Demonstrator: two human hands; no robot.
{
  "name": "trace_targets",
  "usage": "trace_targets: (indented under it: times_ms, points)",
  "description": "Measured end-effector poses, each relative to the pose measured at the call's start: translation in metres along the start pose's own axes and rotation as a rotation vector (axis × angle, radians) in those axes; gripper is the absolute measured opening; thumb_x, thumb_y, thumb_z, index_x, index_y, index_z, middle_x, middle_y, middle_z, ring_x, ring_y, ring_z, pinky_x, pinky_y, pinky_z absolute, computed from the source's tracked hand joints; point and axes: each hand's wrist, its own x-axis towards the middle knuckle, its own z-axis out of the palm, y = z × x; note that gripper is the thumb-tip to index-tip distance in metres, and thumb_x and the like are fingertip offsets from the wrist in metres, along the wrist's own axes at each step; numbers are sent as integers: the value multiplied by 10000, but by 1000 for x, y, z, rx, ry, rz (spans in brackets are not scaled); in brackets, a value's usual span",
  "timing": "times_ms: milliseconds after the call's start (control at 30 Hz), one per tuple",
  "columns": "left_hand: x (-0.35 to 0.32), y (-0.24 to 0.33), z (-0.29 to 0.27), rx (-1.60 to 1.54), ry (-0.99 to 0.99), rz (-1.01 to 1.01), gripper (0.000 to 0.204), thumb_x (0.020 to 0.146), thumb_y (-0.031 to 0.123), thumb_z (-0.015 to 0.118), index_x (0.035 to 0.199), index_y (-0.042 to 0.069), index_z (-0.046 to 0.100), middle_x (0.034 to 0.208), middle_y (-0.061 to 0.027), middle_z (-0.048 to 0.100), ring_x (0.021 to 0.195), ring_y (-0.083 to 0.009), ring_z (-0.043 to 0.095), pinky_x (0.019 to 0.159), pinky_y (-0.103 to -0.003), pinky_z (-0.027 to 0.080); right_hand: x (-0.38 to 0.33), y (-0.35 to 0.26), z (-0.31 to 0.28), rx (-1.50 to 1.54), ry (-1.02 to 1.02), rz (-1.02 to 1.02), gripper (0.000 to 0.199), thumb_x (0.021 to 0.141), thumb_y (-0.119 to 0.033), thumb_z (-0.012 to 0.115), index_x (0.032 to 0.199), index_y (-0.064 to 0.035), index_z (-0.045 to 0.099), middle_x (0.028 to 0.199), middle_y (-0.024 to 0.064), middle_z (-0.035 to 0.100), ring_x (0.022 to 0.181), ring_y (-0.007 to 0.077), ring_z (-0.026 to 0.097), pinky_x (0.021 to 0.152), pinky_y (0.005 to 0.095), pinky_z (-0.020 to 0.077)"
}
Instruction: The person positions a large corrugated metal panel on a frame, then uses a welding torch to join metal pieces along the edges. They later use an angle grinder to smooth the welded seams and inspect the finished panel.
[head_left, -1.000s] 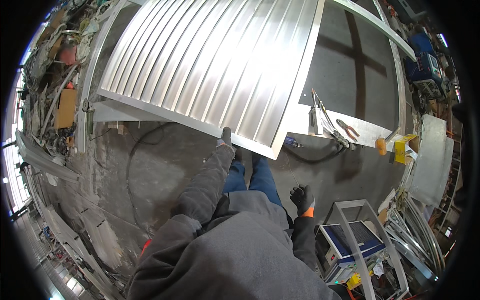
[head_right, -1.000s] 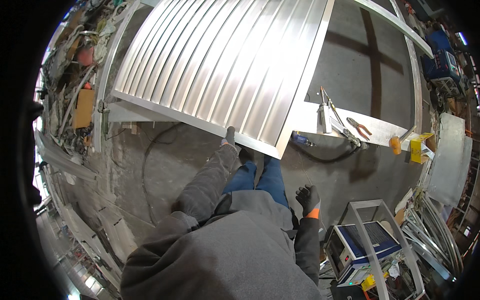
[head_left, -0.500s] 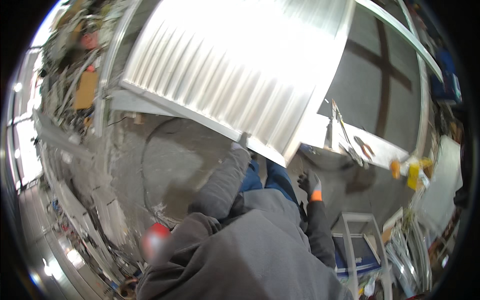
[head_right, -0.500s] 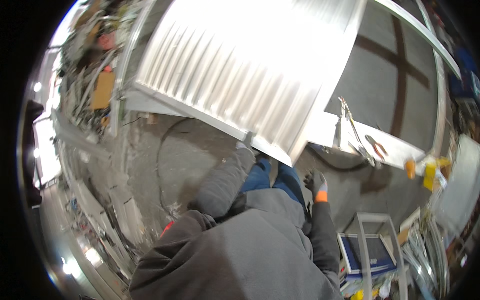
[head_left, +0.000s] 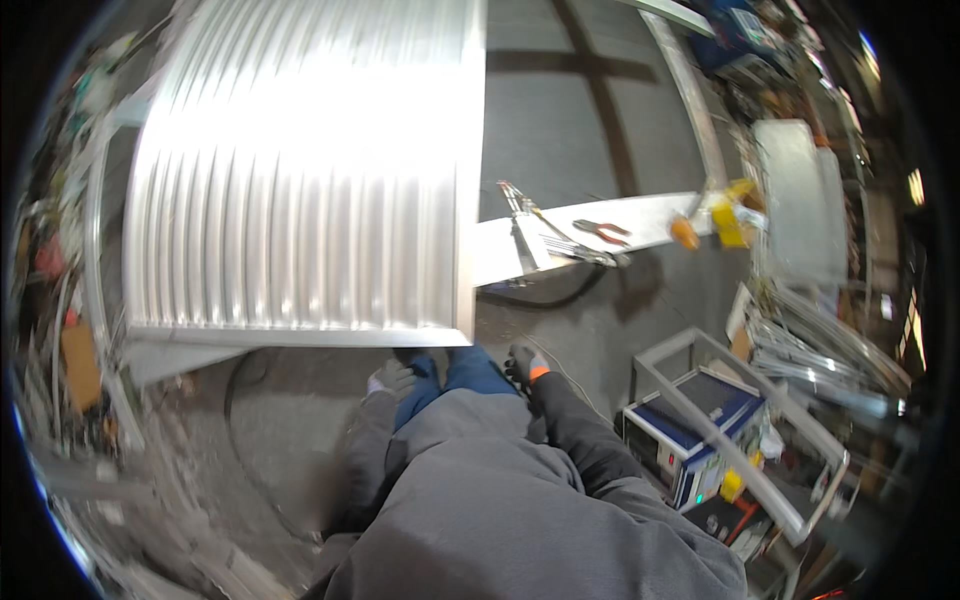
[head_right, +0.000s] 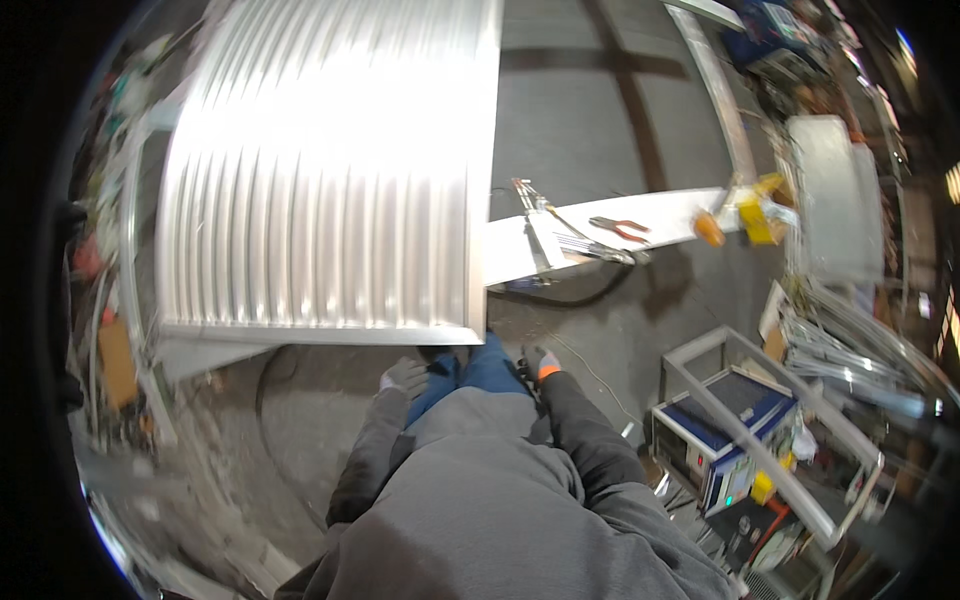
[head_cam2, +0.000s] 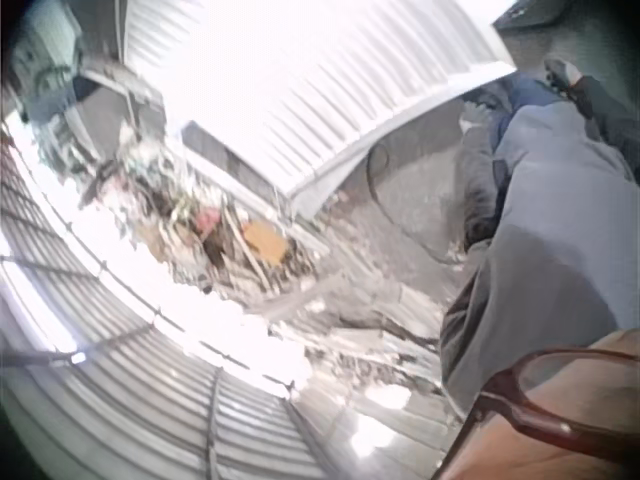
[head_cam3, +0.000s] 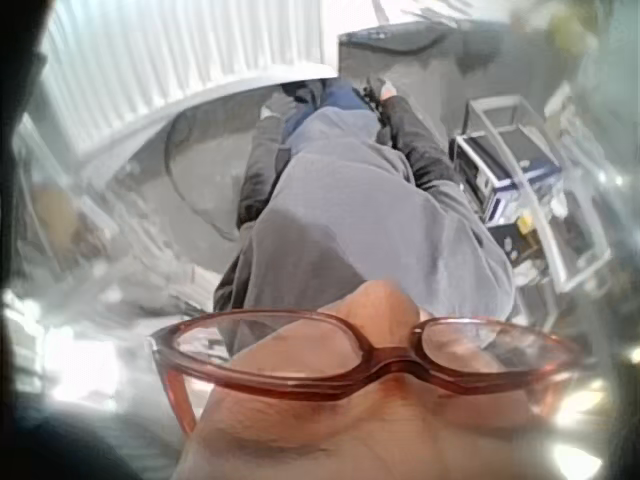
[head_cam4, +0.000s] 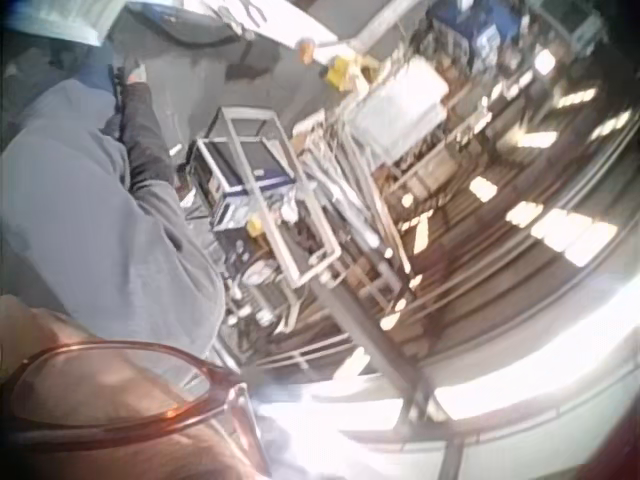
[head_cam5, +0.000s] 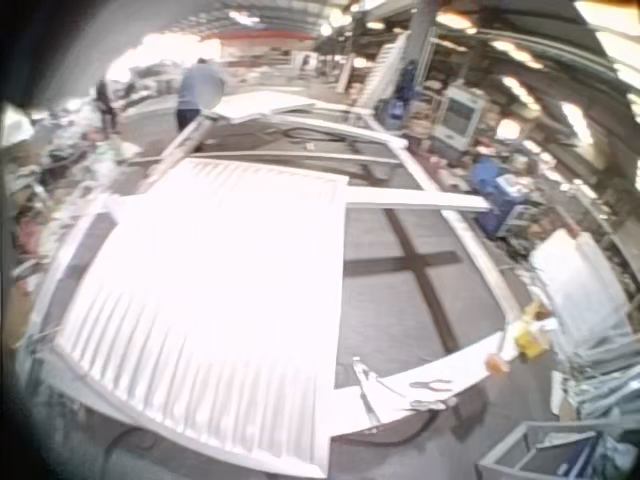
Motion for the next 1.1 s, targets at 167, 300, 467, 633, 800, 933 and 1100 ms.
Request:
trace_targets:
  times_ms: [167,300,467,633,800,933,1100]
  points:
    - [27,14,-17,130,134,6,498,1013,427,490,1300,21,527,1258,-230,631,1068,-393,663,835,-518,568,-26,71,-9,169,105,-6,534,944,-435,518,1249,1,569,1115,175,676,864,294,663,692,438,506]
    - [51,17,-36,119,-247,-107,348,995,368,517,1149,59,554,1132,-184,601,965,-353,637,790,-477,546,-28,129,-27,242,230,-101,541,934,-448,572,1257,-14,560,1070,170,685,905,302,687,695,419,518]
    - [34,21,-41,103,92,-14,325,948,290,558,664,132,558,674,-58,634,589,-246,630,525,-364,546,26,144,-123,267,526,-157,506,921,-489,620,1206,-71,617,912,110,681,745,270,687,604,400,517]
    - [-36,-2,-15,263,445,86,274,937,349,599,945,87,676,807,-110,685,665,-290,671,617,-379,572,92,45,-326,361,1226,-561,384,1025,-309,576,1266,-10,586,1193,218,685,1054,326,648,938,424,492]
    - [-53,-81,34,1243,504,375,265,968,294,562,812,88,622,700,-76,592,617,-260,588,592,-388,509,87,-106,-513,-165,1281,-665,559,942,-89,535,1487,-189,463,1348,217,595,1245,420,567,1039,480,468]
    - [-74,-145,62,1784,454,432,262,973,250,551,793,75,626,736,-104,609,678,-284,601,637,-412,499,86,-203,-577,-417,1215,-750,703,844,-498,715,1443,-188,514,1364,242,570,1242,459,547,1058,507,455]
    - [-72,-187,100,1773,365,378,225,956,212,562,866,43,679,897,-191,716,842,-361,691,750,-455,530,99,-274,-630,-505,1379,-526,735,877,-545,671,1470,-158,474,1427,184,550,1277,403,552,1064,471,458]
